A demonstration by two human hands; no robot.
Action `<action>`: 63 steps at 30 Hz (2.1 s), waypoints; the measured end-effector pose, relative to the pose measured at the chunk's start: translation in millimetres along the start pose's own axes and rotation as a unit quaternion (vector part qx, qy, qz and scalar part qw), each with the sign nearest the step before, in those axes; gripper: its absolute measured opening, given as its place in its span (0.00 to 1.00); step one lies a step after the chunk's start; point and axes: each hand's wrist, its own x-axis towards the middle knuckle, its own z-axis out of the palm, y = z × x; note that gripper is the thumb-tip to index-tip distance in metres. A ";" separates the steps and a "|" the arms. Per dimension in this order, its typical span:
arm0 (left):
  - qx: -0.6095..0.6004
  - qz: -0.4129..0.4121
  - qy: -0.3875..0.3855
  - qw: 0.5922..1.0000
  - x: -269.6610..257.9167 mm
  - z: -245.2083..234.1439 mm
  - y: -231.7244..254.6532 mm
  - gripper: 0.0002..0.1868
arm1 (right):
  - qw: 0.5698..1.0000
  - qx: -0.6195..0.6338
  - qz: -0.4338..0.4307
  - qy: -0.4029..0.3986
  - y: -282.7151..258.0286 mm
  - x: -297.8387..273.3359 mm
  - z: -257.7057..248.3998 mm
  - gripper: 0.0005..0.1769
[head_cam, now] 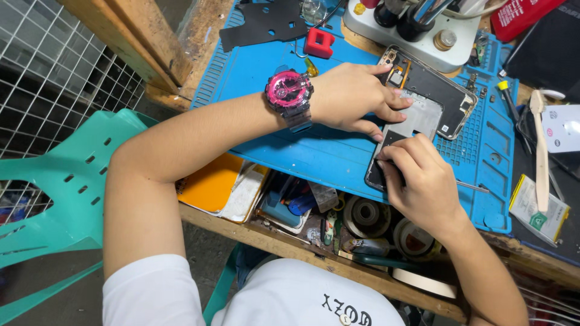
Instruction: The person uses a metal tool to scrape and clean the surface of a disassembled smartphone back cover on a blue workbench. They repeatedly scrape the surface, occasionally lifting the cover to inspect the progress, while various tools and electronic components remain scattered on the desk.
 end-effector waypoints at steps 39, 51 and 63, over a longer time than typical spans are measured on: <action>0.014 -0.018 0.013 1.000 -0.7 -5.9 7.7 0.31 | 1.000 0.006 0.022 0.020 -2.5 -4.4 0.2 0.10; 0.015 -0.023 0.013 1.000 0.2 -7.9 8.4 0.29 | 1.000 0.019 0.010 -0.010 -10.2 -7.2 -3.5 0.10; 0.008 -0.022 0.016 1.000 -0.7 -4.2 7.5 0.30 | 1.000 0.020 0.024 0.004 -8.7 -7.1 -2.0 0.10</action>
